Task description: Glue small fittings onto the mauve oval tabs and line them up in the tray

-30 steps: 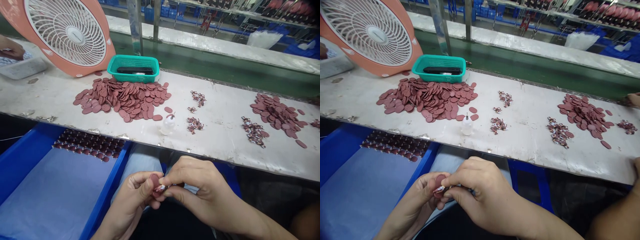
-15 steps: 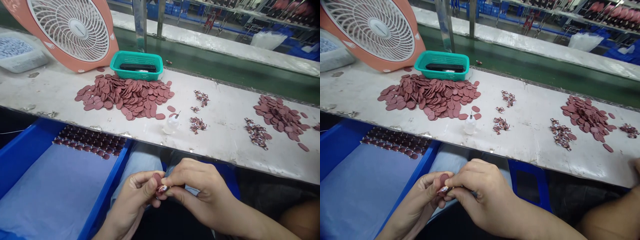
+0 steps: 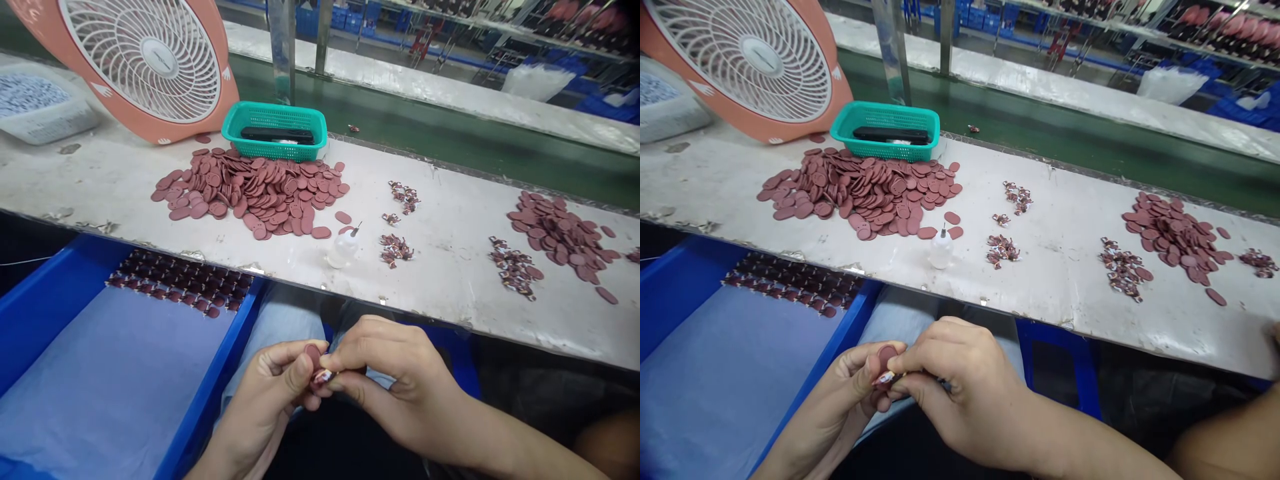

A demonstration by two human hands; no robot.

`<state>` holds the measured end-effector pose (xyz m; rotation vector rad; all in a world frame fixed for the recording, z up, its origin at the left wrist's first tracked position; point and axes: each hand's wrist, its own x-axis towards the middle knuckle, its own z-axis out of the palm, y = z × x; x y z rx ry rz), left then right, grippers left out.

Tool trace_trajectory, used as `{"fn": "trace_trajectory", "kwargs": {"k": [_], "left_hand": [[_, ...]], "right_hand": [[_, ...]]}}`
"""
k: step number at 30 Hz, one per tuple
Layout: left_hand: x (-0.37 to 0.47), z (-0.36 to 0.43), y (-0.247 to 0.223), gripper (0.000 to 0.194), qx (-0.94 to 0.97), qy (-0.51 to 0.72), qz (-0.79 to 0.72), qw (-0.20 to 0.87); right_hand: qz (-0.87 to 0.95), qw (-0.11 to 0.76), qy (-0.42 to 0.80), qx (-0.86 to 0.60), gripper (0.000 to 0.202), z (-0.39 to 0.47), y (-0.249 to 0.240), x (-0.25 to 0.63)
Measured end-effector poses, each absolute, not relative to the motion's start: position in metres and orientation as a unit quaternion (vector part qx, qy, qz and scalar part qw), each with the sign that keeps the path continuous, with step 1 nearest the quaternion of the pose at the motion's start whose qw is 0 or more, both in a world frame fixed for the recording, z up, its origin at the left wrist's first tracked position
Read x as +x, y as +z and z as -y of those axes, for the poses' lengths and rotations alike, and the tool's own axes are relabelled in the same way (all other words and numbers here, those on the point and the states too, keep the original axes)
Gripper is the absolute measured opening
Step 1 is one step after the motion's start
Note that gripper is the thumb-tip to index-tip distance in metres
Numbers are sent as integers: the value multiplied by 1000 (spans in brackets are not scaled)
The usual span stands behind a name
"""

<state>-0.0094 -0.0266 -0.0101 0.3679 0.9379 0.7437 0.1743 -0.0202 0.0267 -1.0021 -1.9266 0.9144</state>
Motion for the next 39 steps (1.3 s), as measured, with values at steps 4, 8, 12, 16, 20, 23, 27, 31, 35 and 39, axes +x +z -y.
{"fn": "trace_trajectory", "kwargs": {"k": [4, 8, 12, 16, 20, 23, 27, 31, 35, 39], "left_hand": [[-13, 26, -14, 28, 184, 339, -424, 820], [-16, 26, -14, 26, 187, 340, -425, 818], [-18, 26, -14, 25, 187, 336, -428, 818], [-18, 23, -14, 33, 197, 325, -406, 831], [-18, 21, -18, 39, 165, 323, -364, 858], [-20, 22, -25, 34, 117, 323, -345, 873], [-26, 22, -34, 30, 102, 335, -335, 875], [-30, 20, -35, 31, 120, 344, -331, 871], [-33, 18, -33, 34, 148, 343, -323, 870], [-37, 14, -32, 41, 156, 345, -324, 867]], "right_hand": [[757, 380, 360, -391, 14, 20, 26, 172], [756, 380, 363, -391, 16, 20, 25, 171], [764, 362, 365, -390, 16, 18, 24, 171], [766, 344, 386, -382, 12, 15, 29, 172], [775, 309, 391, -388, 26, 14, 37, 174], [765, 317, 400, -393, 42, 17, 36, 174], [733, 339, 412, -422, 24, 18, 24, 171], [723, 345, 425, -421, 22, 14, 15, 162], [714, 352, 441, -414, 20, 11, 12, 155], [711, 382, 433, -401, 14, 8, 8, 149]]}}
